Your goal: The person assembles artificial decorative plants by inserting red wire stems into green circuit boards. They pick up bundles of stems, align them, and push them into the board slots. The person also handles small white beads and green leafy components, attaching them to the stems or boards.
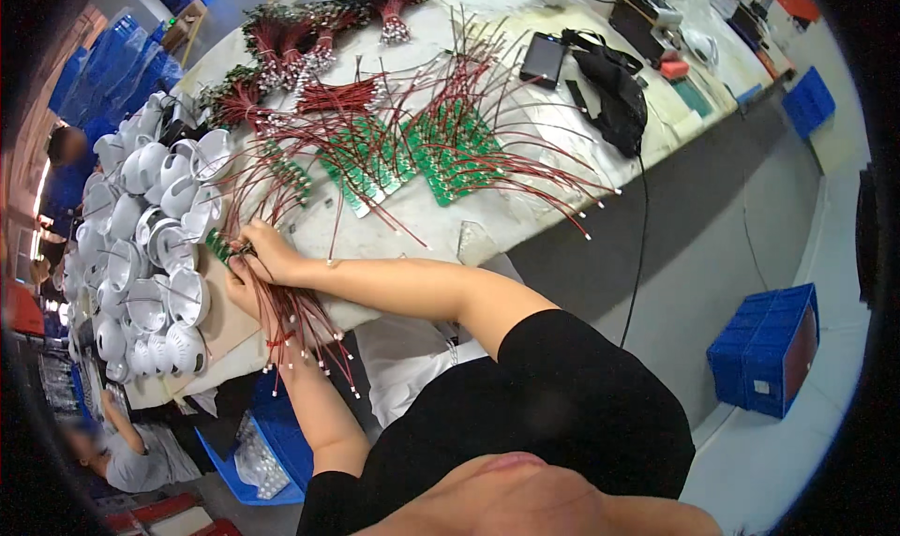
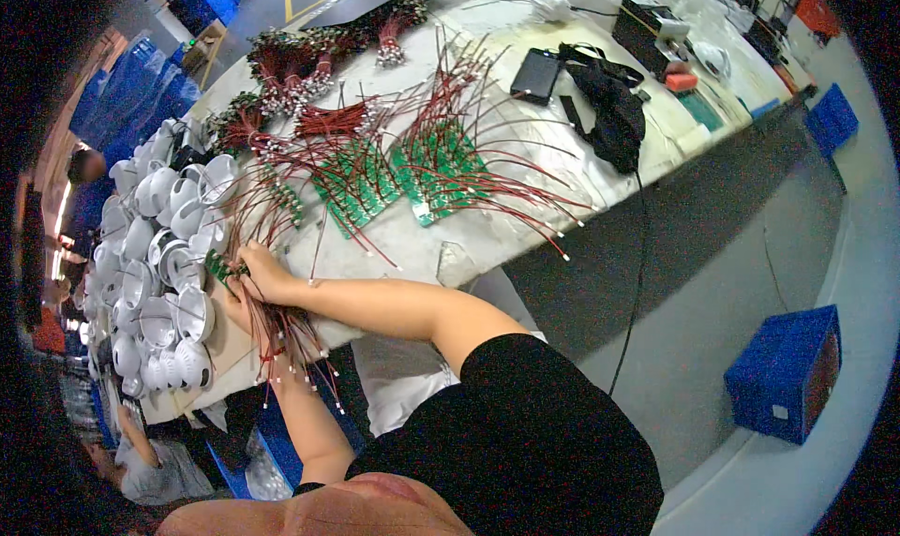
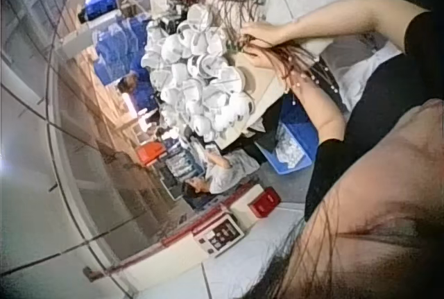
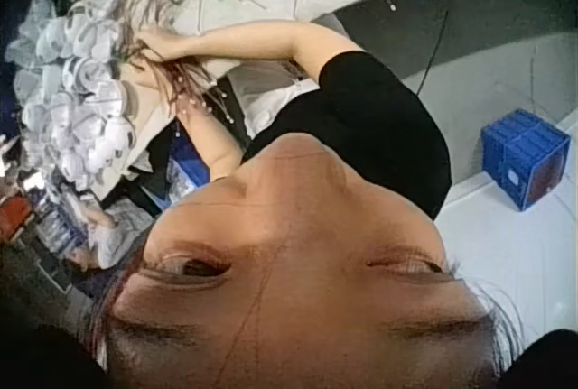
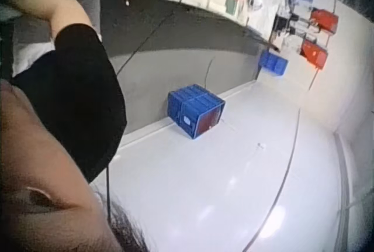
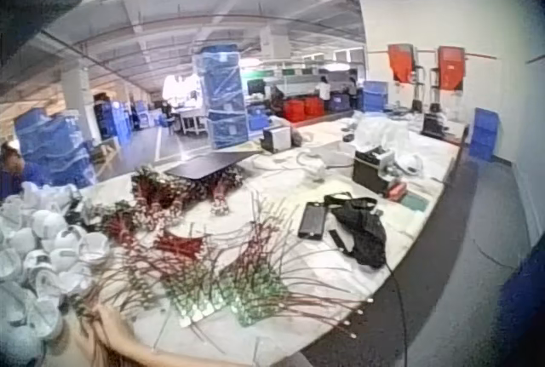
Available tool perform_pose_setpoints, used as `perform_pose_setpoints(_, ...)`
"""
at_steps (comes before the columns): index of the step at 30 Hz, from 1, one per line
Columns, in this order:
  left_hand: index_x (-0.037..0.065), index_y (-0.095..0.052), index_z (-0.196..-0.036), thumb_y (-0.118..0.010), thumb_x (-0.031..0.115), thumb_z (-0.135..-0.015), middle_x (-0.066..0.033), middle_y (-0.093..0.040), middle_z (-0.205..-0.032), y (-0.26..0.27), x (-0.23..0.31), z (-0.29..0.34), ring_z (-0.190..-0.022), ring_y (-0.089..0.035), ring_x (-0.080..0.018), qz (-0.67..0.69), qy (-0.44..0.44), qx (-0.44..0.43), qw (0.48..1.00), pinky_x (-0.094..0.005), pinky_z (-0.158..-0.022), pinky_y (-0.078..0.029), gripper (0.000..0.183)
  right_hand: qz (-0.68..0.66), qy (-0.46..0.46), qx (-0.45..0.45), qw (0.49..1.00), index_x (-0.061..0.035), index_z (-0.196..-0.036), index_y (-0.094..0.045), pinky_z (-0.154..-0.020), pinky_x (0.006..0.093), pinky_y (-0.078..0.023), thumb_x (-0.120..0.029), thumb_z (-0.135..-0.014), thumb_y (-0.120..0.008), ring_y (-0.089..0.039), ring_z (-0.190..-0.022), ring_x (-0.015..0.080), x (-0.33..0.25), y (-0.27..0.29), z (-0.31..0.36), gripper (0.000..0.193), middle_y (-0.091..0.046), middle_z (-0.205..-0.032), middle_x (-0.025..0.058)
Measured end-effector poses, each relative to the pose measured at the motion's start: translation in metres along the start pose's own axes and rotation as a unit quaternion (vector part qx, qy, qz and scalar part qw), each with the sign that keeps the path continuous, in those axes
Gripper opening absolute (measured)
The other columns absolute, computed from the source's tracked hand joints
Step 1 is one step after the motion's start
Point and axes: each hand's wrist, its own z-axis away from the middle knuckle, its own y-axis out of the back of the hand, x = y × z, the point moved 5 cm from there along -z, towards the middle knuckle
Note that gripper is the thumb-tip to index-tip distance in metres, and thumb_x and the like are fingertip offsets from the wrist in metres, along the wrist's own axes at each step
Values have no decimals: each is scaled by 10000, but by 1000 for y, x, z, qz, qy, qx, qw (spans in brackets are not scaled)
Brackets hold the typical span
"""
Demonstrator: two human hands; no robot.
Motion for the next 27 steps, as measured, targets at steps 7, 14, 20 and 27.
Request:
perform_pose_setpoints(7, -22, -588, -1028, -452, 192, -970, -62, -621, -957, 13, -6, -4, -831, -570, -135, 25, -5, 16, 1000, -259, -717, -472, 260, -61, -83, -164, 981, -25, -959, -604, -828, 369, -462, -96, -785, -548, -606, -940, 268, 5, 6, -8, 197, -639, -985, 160)
perform_pose_setpoints(14, 33, -629, -941, -471, 337, -960, 2, -598, -760, 15, -30, -10, -644, -509, -63, 56, 24, -1, 998, -219, -572, -409, 344, -42, -118, -280, 952, -5, -875, -616, -844, 331, -475, -78, -736, -603, -616, -974, 225, -4, 18, -18, 157, -652, -1030, 140)
perform_pose_setpoints(20, -36, -622, -957, -447, 301, -971, -58, -637, -792, 0, 2, -1, -716, -529, -90, -112, -66, -8, 992, -260, -646, -436, 380, 114, 120, -139, 976, 16, -838, -577, -739, 422, -443, -176, -740, -642, -549, -819, 399, -3, 15, -7, 226, -583, -836, 225)
perform_pose_setpoints(27, -60, -583, -1039, -411, 292, -982, -118, -648, -981, 3, 2, -3, -883, -620, -165, 171, 19, -4, 985, -285, -792, -494, 396, -48, -129, -302, 944, 8, -924, -596, -799, 288, -447, -87, -749, -638, -552, -880, 144, 15, 18, -15, 204, -616, -897, 70)
